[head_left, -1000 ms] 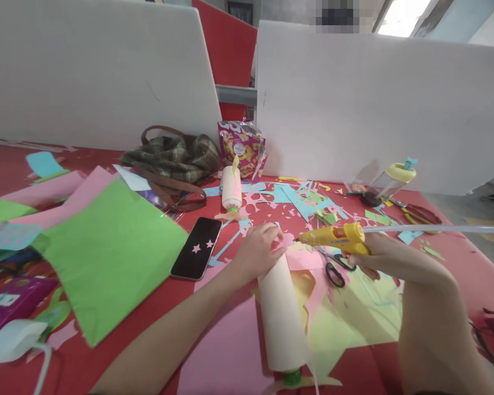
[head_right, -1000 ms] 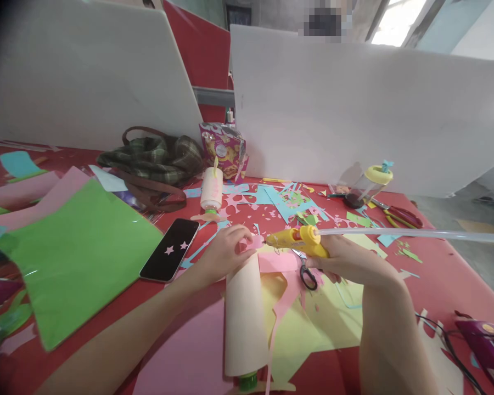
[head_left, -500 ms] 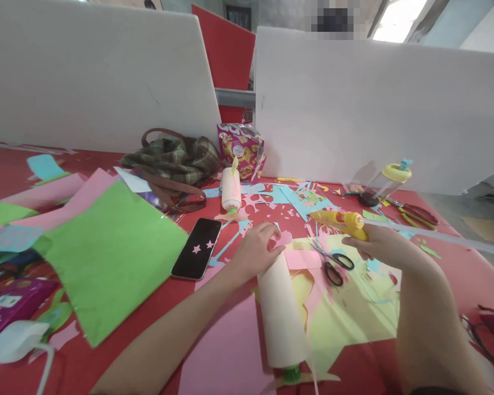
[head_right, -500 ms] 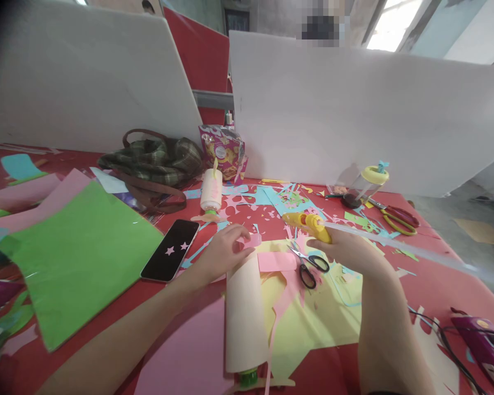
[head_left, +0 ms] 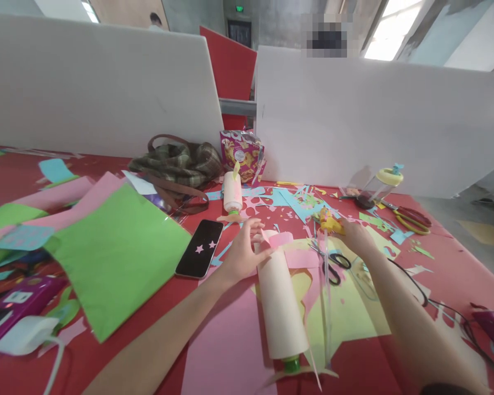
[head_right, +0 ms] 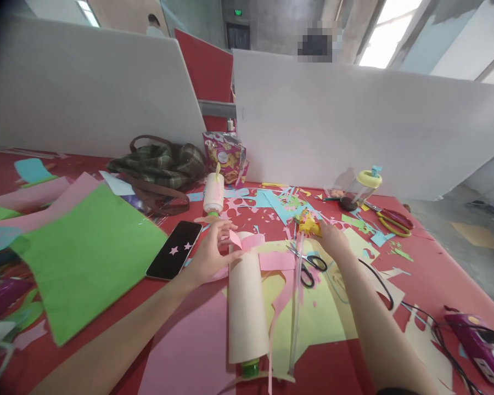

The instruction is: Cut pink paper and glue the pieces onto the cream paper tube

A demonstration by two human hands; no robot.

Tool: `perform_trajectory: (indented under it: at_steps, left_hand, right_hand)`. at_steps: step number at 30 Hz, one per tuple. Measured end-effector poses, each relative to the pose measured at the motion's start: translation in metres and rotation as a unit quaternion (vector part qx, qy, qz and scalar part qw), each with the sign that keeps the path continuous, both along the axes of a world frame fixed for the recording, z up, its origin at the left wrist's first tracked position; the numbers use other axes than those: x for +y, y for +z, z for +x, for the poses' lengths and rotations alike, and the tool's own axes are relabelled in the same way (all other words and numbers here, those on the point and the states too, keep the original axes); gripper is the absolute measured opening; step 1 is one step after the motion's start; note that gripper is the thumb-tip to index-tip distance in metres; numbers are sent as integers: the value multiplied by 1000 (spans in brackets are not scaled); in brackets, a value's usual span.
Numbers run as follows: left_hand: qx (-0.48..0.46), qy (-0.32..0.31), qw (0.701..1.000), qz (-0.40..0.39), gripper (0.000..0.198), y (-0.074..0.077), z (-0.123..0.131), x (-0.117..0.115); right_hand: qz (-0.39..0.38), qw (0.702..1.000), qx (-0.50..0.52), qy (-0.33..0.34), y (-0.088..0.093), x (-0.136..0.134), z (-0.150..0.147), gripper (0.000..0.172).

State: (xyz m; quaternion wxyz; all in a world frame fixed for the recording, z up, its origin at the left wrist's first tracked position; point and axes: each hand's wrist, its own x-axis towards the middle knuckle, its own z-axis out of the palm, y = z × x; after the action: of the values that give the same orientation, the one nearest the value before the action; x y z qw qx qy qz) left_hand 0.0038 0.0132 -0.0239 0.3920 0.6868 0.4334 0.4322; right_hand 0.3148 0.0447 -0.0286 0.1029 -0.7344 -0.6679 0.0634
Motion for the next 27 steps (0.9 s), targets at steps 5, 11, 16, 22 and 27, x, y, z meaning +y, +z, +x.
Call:
perform_trajectory:
  at_steps: [5,11,16,22,27]
  left_hand:
    - [12,41,999,-6,44,-5,-4,-6]
    - [62,66,996,-21,29,1,-4,-14]
    - [32,30,999,-30,14,1,2,-15]
    - [-51,11,996,-67,17,5,6,-13]
    - [-93,19,988,-119,11,10,10,-10]
  right_hand:
    - [34,992,120,22,5,-5,-12,28]
    - [-27,902,426,69,12,-35,-75,20]
    - [-89,783,612,72,5,-48,-118,17]
    - [-137,676,721,68,15,-48,-133,15]
    - [-155,642,747,76,21,-44,-146,15]
